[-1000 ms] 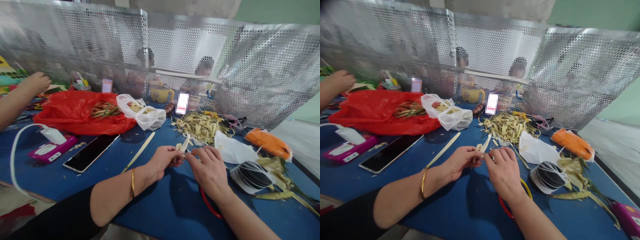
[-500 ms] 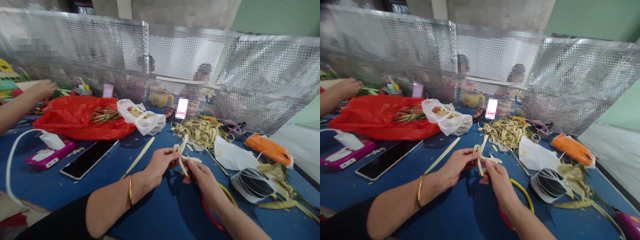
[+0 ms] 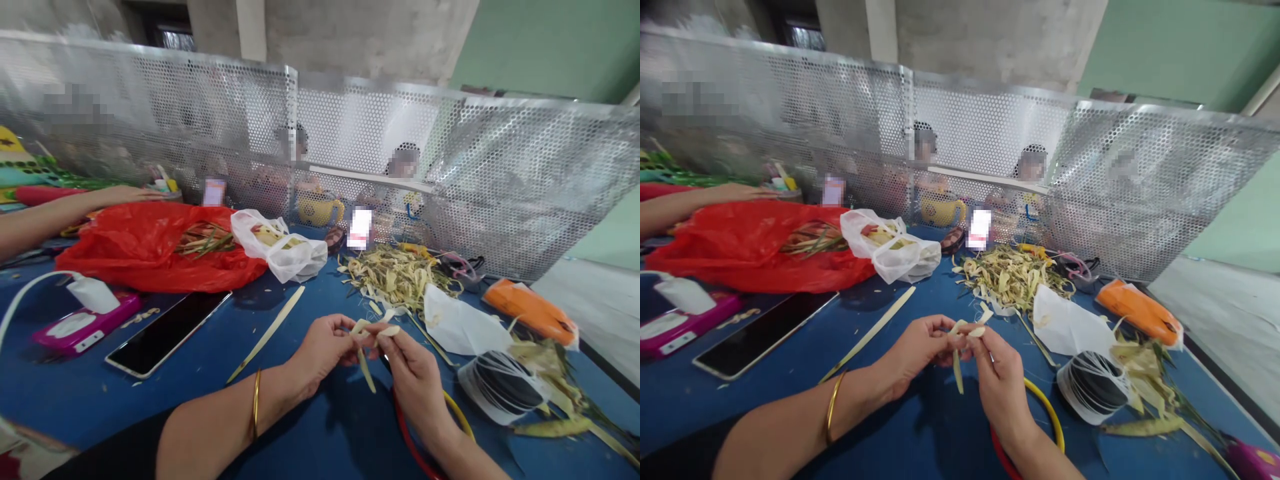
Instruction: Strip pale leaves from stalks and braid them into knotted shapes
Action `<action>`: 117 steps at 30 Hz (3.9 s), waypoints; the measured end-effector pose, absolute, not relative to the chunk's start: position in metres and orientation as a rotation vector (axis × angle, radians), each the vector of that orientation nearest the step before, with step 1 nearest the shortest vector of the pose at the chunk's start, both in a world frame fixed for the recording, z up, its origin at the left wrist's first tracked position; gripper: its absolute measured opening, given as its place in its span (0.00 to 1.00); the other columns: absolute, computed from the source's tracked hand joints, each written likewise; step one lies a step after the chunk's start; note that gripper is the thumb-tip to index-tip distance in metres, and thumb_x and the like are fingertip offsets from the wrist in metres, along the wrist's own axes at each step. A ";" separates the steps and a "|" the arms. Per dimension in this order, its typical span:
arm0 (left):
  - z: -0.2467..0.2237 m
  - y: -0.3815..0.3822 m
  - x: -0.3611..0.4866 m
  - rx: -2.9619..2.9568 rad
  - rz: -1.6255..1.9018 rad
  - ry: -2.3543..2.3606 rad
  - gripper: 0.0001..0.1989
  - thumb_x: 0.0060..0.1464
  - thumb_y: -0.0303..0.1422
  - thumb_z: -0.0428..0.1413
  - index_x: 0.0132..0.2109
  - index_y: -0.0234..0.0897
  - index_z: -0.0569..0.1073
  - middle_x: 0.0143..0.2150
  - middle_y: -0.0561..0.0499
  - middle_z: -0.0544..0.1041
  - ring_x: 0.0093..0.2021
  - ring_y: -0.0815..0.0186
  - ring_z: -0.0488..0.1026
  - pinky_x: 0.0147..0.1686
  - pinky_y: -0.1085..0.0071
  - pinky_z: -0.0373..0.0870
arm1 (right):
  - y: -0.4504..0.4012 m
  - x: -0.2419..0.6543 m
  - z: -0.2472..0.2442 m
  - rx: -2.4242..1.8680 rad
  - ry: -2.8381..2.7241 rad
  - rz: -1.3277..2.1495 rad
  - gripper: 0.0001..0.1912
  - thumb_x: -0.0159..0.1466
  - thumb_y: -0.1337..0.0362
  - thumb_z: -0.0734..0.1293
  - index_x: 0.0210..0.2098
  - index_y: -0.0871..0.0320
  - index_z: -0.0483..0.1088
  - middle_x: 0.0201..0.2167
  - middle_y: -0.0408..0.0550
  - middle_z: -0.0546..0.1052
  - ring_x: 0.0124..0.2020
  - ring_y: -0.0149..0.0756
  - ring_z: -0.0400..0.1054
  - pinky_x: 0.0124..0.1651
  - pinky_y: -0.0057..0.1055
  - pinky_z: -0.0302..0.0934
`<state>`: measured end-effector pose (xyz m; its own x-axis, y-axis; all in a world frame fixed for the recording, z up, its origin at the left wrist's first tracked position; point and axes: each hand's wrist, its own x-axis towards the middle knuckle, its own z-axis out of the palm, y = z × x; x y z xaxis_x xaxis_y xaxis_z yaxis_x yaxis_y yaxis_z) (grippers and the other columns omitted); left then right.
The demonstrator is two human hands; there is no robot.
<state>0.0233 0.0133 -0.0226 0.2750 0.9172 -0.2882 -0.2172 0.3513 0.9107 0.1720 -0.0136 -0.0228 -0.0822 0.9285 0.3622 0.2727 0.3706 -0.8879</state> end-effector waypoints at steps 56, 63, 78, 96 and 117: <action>-0.022 0.007 0.012 1.561 0.398 0.781 0.06 0.46 0.31 0.55 0.24 0.35 0.73 0.18 0.56 0.67 0.19 0.73 0.61 0.20 0.75 0.54 | 0.003 0.187 -0.031 -1.484 -1.555 0.963 0.15 0.58 0.55 0.65 0.21 0.57 0.64 0.15 0.37 0.64 0.18 0.27 0.55 0.22 0.25 0.50; -0.014 0.007 0.015 1.441 0.379 0.784 0.06 0.44 0.31 0.55 0.24 0.33 0.73 0.20 0.55 0.69 0.21 0.72 0.63 0.25 0.75 0.60 | 0.005 0.186 -0.025 -1.445 -1.355 0.938 0.17 0.59 0.51 0.65 0.22 0.57 0.64 0.16 0.38 0.68 0.16 0.27 0.58 0.21 0.25 0.52; -0.025 0.006 0.015 1.494 0.458 0.954 0.15 0.46 0.41 0.60 0.21 0.34 0.73 0.17 0.55 0.68 0.18 0.73 0.61 0.20 0.75 0.53 | -0.001 0.176 -0.022 -1.249 -1.171 1.074 0.16 0.57 0.51 0.69 0.27 0.58 0.69 0.21 0.42 0.75 0.25 0.30 0.67 0.31 0.27 0.60; -0.020 0.014 0.015 1.084 0.633 1.005 0.15 0.39 0.41 0.66 0.26 0.32 0.76 0.22 0.52 0.73 0.22 0.69 0.72 0.28 0.72 0.68 | -0.003 0.185 -0.024 -1.338 -1.589 0.413 0.08 0.61 0.59 0.66 0.36 0.57 0.71 0.30 0.47 0.75 0.33 0.39 0.69 0.37 0.35 0.61; -0.017 0.014 0.015 0.886 0.762 0.949 0.13 0.38 0.36 0.68 0.24 0.30 0.74 0.19 0.56 0.69 0.21 0.76 0.63 0.24 0.77 0.58 | -0.024 0.167 -0.020 -0.862 -2.559 -0.692 0.12 0.68 0.74 0.55 0.34 0.61 0.69 0.29 0.49 0.72 0.30 0.38 0.63 0.42 0.37 0.53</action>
<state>0.0153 0.0145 -0.0172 0.3894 0.8518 -0.3504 -0.1582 0.4366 0.8856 0.1668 -0.0238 -0.0199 -0.7526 0.4640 0.4672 0.6363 0.6951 0.3346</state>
